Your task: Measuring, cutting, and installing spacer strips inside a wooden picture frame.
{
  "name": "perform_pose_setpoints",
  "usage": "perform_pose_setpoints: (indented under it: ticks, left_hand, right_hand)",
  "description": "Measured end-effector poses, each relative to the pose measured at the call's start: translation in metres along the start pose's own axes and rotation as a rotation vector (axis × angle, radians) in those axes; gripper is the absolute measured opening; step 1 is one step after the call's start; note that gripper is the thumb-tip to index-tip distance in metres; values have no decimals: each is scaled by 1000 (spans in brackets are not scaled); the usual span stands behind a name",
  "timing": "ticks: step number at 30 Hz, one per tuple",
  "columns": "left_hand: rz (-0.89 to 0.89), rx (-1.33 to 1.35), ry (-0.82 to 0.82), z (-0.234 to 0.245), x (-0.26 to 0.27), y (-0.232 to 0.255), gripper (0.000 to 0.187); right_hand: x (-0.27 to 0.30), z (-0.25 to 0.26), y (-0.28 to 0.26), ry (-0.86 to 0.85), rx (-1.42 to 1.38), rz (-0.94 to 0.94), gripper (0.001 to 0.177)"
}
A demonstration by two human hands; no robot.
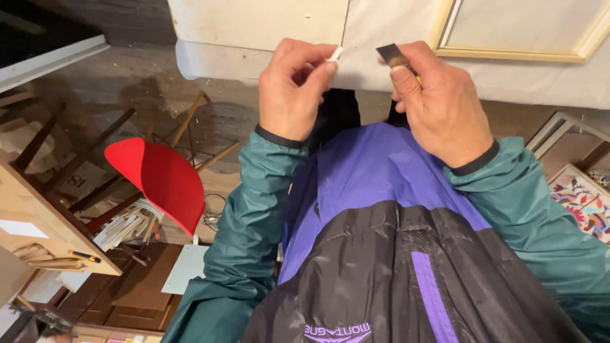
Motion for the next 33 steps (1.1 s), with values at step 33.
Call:
perform_pose_setpoints:
  ticks: [33]
  left_hand:
    - [26, 219, -105, -16, 18, 30, 11]
  right_hand:
    - [18, 1, 3, 242, 448, 428, 27]
Point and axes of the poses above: each hand's wrist, its own x-axis away from the middle knuckle, its own z-axis out of the back of the hand, y = z × x, the point moved 1 cm from there along -x, towards the middle knuckle, and after that the axes turned 6 degrees about -z, right-handed, at the moved point
